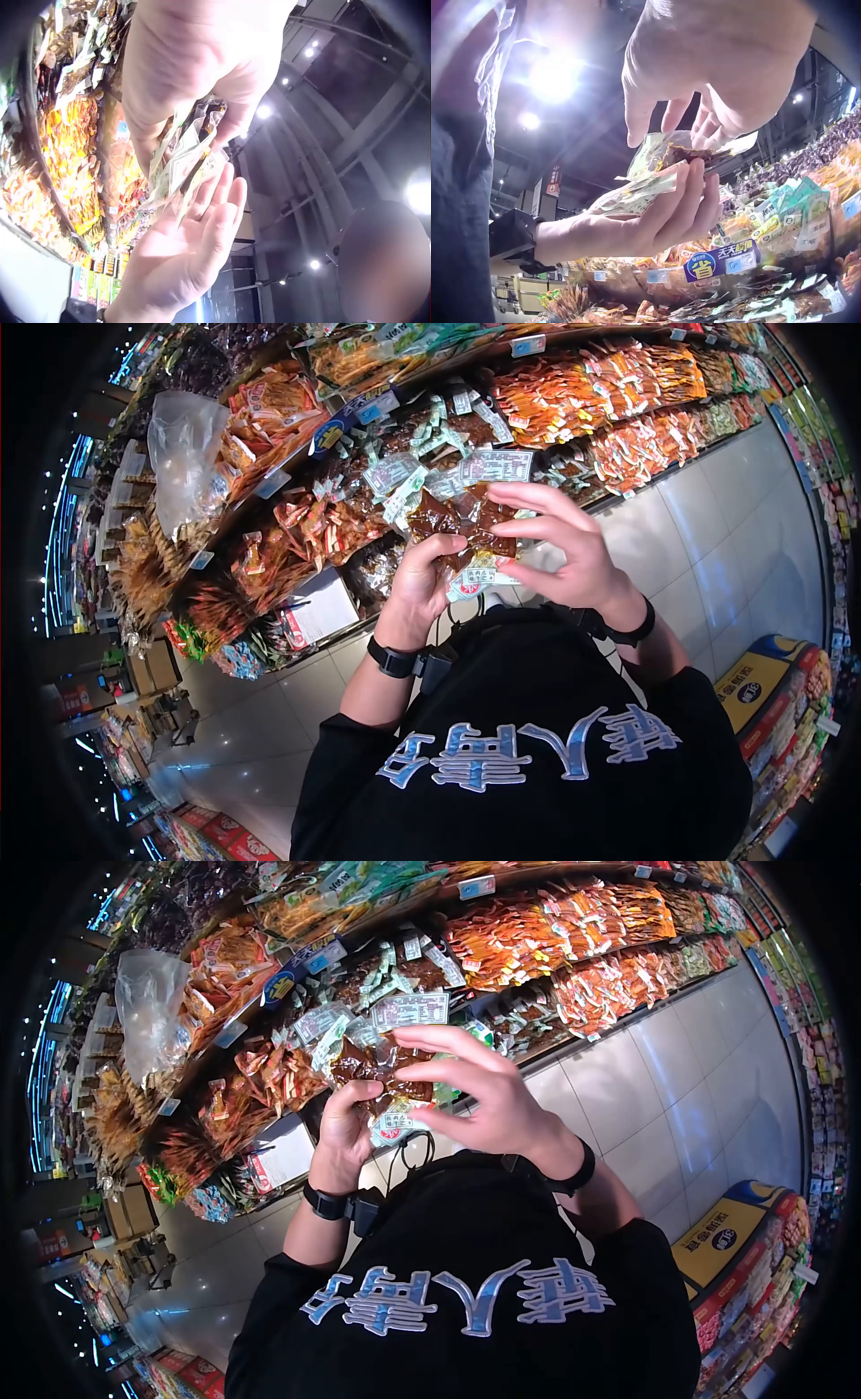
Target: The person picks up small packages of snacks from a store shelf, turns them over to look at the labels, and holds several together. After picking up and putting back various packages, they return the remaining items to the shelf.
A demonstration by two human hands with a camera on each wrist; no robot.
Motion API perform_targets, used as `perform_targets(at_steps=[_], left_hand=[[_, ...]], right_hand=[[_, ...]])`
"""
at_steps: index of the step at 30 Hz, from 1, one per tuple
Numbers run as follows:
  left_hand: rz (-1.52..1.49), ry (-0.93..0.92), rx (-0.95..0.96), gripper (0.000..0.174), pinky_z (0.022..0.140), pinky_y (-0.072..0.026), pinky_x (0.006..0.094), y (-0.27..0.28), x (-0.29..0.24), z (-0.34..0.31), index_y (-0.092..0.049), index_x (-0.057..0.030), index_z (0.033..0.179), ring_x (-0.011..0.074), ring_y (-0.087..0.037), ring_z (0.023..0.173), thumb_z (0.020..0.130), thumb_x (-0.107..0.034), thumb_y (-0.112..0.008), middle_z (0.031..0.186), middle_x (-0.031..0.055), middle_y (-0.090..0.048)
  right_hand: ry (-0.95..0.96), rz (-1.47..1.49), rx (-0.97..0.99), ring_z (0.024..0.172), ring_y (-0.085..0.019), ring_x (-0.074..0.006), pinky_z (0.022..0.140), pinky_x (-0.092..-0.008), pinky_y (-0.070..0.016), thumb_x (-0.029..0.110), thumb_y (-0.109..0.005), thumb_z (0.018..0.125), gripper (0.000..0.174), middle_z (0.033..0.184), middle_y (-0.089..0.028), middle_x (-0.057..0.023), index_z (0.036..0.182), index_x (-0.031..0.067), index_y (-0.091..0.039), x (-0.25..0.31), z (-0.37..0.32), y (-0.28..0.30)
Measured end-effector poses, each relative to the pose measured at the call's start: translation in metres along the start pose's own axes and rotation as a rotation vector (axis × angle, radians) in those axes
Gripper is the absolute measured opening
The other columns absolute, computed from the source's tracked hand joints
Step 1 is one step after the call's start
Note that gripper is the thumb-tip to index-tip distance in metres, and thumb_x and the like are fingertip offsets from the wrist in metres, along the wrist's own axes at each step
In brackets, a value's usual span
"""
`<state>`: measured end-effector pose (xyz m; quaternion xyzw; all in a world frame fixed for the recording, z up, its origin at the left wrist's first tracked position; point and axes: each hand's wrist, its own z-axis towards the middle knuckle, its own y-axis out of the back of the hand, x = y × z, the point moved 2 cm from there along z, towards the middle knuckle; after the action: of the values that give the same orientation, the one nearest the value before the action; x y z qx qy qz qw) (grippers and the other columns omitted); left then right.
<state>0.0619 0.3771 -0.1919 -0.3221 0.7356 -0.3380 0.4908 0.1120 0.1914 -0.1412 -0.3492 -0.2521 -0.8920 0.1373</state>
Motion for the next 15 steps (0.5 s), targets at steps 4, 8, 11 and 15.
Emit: perform_targets(at_steps=[4, 8, 11, 15], left_hand=[[0.041, -0.031, 0.025, 0.055, 0.102, -0.0486, 0.0461, -0.007, -0.006, -0.001, -0.043, 0.008, 0.133, 0.0332, -0.059, 0.115, 0.078, 0.004, -0.051, 0.126, 0.0219, -0.058], [0.13, -0.041, -0.019, 0.057, 0.103, -0.0472, 0.0449, -0.011, -0.003, 0.0, -0.047, 0.0042, 0.13, 0.0311, -0.059, 0.114, 0.074, 0.006, -0.056, 0.123, 0.0183, -0.059], [0.191, -0.029, -0.01, 0.055, 0.1, -0.0476, 0.0407, -0.004, 0.003, 0.004, -0.05, -0.0012, 0.128, 0.026, -0.06, 0.111, 0.075, 0.01, -0.06, 0.119, 0.0122, -0.061], [0.206, -0.007, 0.072, 0.051, 0.097, -0.0499, 0.0411, -0.017, 0.001, 0.005, -0.051, 0.0018, 0.127, 0.0276, -0.062, 0.108, 0.078, 0.006, -0.062, 0.117, 0.0145, -0.063]], right_hand=[[-0.094, -0.133, -0.453, 0.102, -0.059, -0.0208, 0.089, -0.0327, -0.0467, 0.001, -0.077, 0.073, 0.047, 0.11, -0.06, -0.0128, 0.116, -0.0025, -0.058, -0.011, -0.009, 0.011], [-0.547, 0.429, -0.319, 0.104, -0.059, -0.0143, 0.091, -0.0305, -0.0464, 0.005, -0.071, 0.084, 0.048, 0.116, -0.061, -0.0087, 0.127, -0.0028, -0.051, -0.03, -0.011, 0.008], [-0.693, 0.722, -0.205, 0.101, -0.061, -0.0123, 0.092, -0.0291, -0.048, 0.003, -0.066, 0.088, 0.035, 0.11, -0.067, -0.0083, 0.121, -0.0023, -0.059, -0.028, -0.013, -0.001], [-0.682, 0.678, -0.263, 0.101, -0.062, -0.0131, 0.093, -0.0297, -0.048, 0.002, -0.064, 0.088, 0.033, 0.11, -0.067, -0.0092, 0.121, -0.0037, -0.059, -0.025, -0.016, 0.013]])
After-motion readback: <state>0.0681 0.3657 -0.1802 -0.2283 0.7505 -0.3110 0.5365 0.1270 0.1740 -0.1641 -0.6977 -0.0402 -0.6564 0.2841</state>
